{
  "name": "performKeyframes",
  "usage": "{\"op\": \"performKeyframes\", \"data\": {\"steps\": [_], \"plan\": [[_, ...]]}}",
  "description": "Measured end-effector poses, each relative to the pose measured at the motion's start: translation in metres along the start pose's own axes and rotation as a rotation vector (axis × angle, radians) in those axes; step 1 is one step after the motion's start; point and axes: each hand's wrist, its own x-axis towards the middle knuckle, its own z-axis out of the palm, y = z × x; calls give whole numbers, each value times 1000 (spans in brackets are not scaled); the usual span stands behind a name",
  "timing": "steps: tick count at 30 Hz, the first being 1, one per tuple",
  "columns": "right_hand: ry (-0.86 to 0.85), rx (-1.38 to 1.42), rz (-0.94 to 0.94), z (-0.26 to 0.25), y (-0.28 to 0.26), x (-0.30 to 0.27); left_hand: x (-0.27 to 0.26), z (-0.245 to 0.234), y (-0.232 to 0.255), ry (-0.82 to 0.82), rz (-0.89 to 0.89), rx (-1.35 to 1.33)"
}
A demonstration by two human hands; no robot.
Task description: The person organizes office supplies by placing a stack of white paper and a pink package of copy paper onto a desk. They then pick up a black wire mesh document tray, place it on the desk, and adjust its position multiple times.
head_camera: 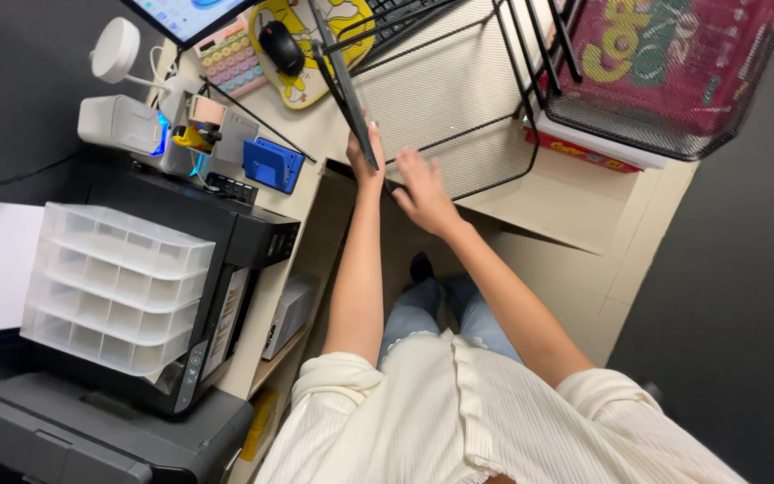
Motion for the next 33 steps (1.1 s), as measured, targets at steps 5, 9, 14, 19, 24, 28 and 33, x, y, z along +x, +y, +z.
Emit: {"op": "performKeyframes", "data": {"steps": [5, 9, 14, 19, 24, 28, 33], "plan": [[648, -162, 243, -60, 66, -40, -39, -13, 25, 101, 275, 274], [717, -121, 387, -72, 130, -65, -117, -9, 70, 373, 323, 473], [639, 122, 537, -57, 166, -75, -178, 34, 97, 158, 392, 376], [610, 86, 456, -49, 165, -79, -123, 129, 88, -232, 178, 40], [464, 258, 553, -64, 157, -76, -68, 193, 36, -380, 61, 48], [349, 354, 528, -68, 175, -73, -67, 207, 42, -491, 99, 144], [236, 478, 566, -74, 181, -59, -59, 221, 55, -483, 66, 176]]}}
